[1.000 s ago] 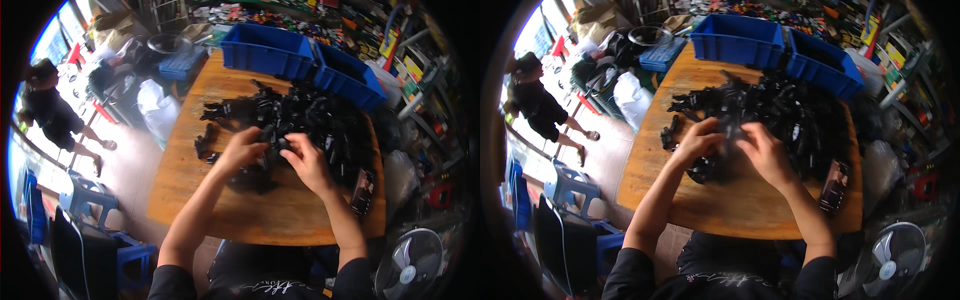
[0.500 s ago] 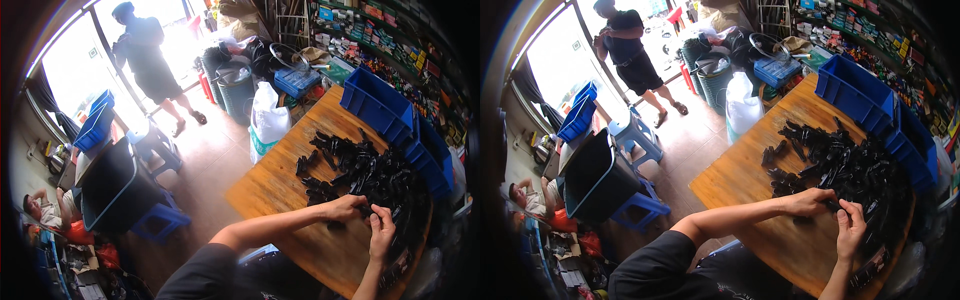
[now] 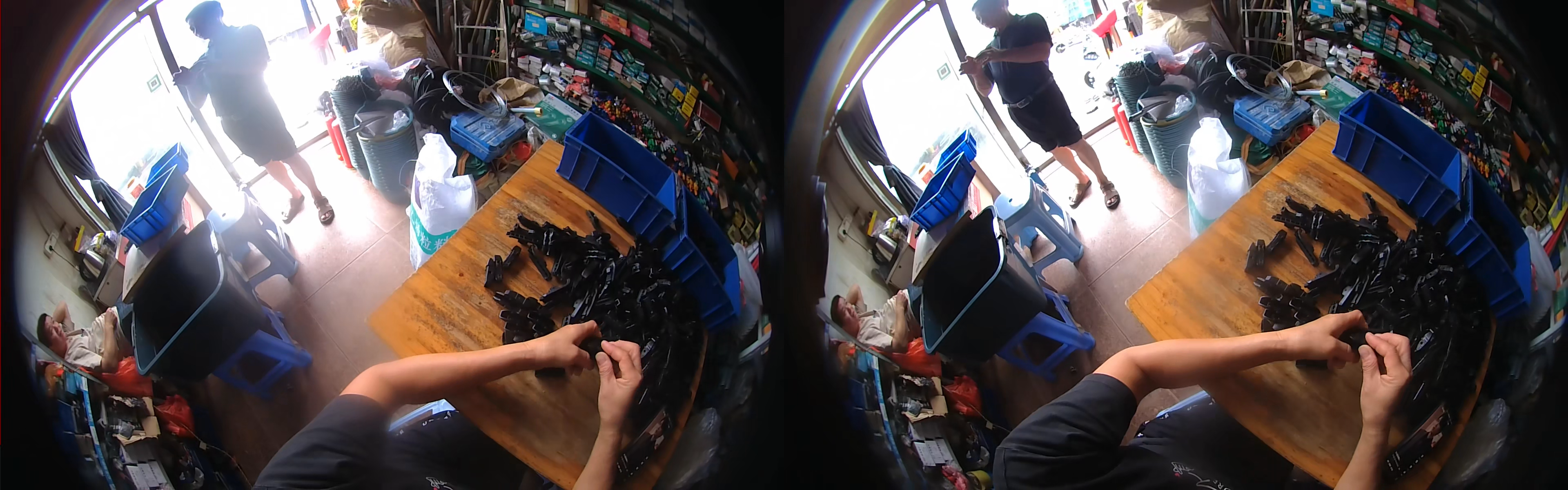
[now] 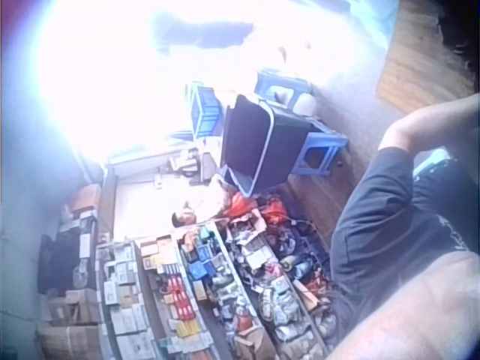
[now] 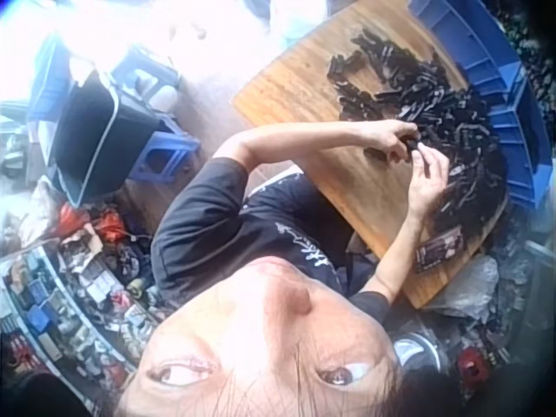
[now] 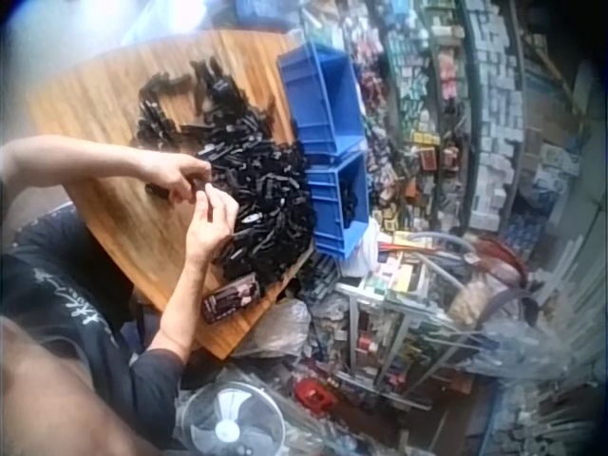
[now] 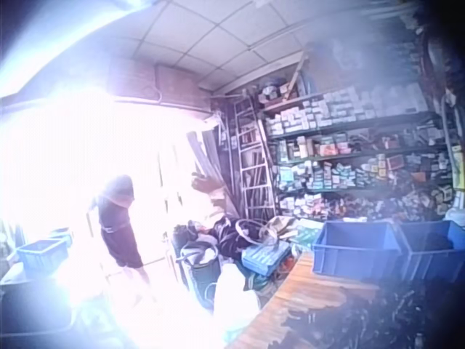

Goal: The person repeatedly picks up plastic components from a pile on the table and connects them together by hand.

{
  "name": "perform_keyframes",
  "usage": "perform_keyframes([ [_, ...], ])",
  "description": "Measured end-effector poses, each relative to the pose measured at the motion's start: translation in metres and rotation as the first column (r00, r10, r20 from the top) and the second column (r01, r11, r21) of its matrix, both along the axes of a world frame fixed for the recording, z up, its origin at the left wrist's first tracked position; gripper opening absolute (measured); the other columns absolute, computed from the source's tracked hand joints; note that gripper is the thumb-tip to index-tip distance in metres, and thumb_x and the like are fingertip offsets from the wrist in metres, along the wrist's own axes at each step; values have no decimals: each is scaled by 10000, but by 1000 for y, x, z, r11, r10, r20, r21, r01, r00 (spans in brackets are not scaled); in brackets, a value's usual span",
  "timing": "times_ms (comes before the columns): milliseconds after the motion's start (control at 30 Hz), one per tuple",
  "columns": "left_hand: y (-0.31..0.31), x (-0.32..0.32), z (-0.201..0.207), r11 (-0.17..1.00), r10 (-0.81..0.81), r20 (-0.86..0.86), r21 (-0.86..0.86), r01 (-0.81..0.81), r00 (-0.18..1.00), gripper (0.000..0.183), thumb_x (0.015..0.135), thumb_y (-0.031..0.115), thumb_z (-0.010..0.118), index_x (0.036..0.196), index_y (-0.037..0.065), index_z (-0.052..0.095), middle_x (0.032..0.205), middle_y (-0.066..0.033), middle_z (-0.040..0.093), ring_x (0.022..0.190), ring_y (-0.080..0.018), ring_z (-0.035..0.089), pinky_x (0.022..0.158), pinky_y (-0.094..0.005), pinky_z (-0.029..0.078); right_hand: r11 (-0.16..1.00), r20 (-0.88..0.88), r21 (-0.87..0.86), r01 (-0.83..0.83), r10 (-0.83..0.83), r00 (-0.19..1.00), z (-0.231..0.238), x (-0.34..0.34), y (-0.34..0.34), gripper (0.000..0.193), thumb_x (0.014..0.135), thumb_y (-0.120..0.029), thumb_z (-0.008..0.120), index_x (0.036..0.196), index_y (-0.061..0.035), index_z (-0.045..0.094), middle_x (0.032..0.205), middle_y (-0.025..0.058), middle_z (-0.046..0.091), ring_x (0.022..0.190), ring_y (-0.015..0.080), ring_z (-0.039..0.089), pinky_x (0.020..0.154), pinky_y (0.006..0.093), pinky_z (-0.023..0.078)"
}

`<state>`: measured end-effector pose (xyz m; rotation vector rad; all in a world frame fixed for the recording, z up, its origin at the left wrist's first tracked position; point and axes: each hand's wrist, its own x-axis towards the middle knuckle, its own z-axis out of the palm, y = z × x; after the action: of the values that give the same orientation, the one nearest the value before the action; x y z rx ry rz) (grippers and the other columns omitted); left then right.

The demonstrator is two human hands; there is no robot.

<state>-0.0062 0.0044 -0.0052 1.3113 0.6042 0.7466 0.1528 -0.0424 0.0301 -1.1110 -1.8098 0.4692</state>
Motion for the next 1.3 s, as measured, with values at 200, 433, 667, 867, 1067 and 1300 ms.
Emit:
perform_keyframes([
  [200, -7, -5, 10, 998, -21, -61, 63, 25, 998, 390, 862, 181, 594, 1122, -29, 393, 736, -95, 597, 578, -137, 584, 519, -266, 477, 995, -92, -94, -37, 29, 995, 2, 8, 2, 131, 792, 12, 644, 912, 17, 592, 939, 36, 508, 838, 106, 517, 744, 211, 435],
  [433, -1, -2, -3, 838, 143, -198, 546, -12, 970, 384, 914, 289, 530, 1082, -33, 405, 719, -107, 606, 572, -149, 602, 478, -276, 458, 917, -214, -377, -129, 49, 976, -13, 31, 10, 195, 805, -72, 677, 951, 5, 574, 917, -13, 508, 783, 46, 466, 690, 179, 398],
  [667, -8, -3, 11, 962, 78, 5, 262, -76, 997, 338, 918, 302, 521, 1062, 10, 433, 610, -67, 540, 502, -130, 535, 472, -273, 435, 907, -422, -370, -200, 28, 906, -1, 15, 10, 463, 787, -317, 708, 1071, -8, 512, 854, -12, 555, 741, 58, 496, 695, 193, 420],
  [867, -11, -4, 13, 913, 93, 8, 398, -89, 996, 316, 903, 278, 543, 1044, 7, 463, 612, -76, 536, 525, -153, 544, 491, -291, 429, 897, -413, -374, -235, 65, 908, -2, 26, 8, 398, 776, -293, 723, 993, -20, 531, 840, -17, 550, 722, 51, 493, 661, 182, 410],
  [1067, -15, -5, 18, 824, 133, 12, 554, -117, 991, 281, 837, 210, 607, 1004, 10, 504, 754, -141, 572, 709, -264, 591, 625, -341, 455, 912, -410, -349, -216, 58, 910, 5, 26, 1, 333, 746, -239, 758, 882, -34, 534, 794, -40, 503, 683, 33, 437, 628, 174, 370],
  [1300, -10, -8, -5, 569, 274, -183, 822, -6, 944, 342, 619, 109, 665, 937, 40, 560, 892, -132, 562, 894, -339, 550, 738, -403, 462, 986, 101, 9, -168, 166, 981, 15, -6, -5, 248, 640, -45, 763, 821, -27, 594, 804, 59, 556, 710, 181, 542, 627, 279, 453],
])
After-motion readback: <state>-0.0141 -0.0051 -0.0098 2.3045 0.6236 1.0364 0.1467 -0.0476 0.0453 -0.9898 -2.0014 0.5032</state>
